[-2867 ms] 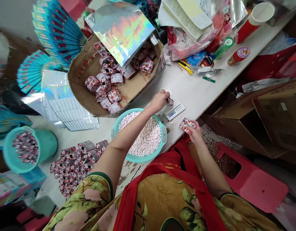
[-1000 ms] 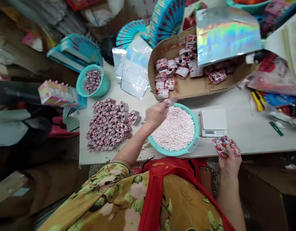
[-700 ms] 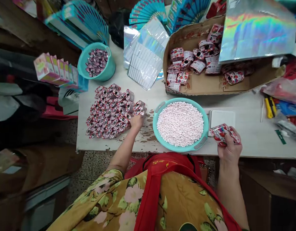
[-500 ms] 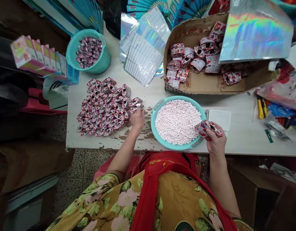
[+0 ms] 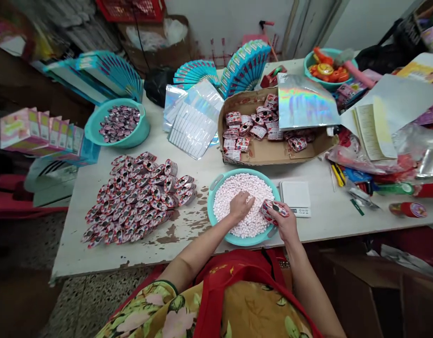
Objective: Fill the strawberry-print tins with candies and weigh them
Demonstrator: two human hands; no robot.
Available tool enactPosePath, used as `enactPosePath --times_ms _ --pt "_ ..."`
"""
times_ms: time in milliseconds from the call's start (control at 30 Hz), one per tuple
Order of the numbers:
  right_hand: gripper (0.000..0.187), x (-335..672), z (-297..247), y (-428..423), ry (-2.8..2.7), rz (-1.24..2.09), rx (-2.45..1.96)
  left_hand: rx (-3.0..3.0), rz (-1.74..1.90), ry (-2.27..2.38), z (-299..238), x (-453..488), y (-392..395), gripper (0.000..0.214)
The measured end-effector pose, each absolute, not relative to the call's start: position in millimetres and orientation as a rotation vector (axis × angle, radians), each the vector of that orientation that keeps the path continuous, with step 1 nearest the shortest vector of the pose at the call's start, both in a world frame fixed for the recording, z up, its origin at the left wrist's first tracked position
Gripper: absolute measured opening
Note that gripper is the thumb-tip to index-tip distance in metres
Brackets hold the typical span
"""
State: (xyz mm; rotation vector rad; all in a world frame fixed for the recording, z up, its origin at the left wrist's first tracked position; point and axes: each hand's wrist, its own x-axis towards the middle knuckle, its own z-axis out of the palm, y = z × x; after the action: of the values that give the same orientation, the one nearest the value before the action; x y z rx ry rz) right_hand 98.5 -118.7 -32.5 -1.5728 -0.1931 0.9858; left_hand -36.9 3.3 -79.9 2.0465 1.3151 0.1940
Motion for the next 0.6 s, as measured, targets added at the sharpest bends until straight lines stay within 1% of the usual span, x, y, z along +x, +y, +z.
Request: enactPosePath --times_ms 100,200,300,400,467,533,600 --pt "0.062 94 -25 -119 -0.272 0.94 -1.665 1.722 0.394 1.322 -80 -43 8 0.012" --pt "0.06 88 -20 -119 -0.421 0.919 -1.741 1.252 0.505 1.287 -68 -49 12 0.019" --pt "0.055 75 -21 -118 -0.61 0.923 -1.77 0.855 0.557 1.138 -39 -50 10 0.023" --pt "0.045 56 -24 -113 -0.818 0.874 -1.788 0.745 0.633 0.965 -7 -47 3 0.022" --pt "0.038 44 -26 -107 -0.927 0.843 -1.829 0.75 0.692 0.929 5 -44 -2 0.022" --pt "0.033 36 -26 -101 -0.997 0.816 -1.895 0.745 0.746 0.921 9 -42 -6 0.021" --pt "0.033 32 -25 -96 -1.034 0.783 -1.941 0.735 0.818 0.889 7 -40 -6 0.02"
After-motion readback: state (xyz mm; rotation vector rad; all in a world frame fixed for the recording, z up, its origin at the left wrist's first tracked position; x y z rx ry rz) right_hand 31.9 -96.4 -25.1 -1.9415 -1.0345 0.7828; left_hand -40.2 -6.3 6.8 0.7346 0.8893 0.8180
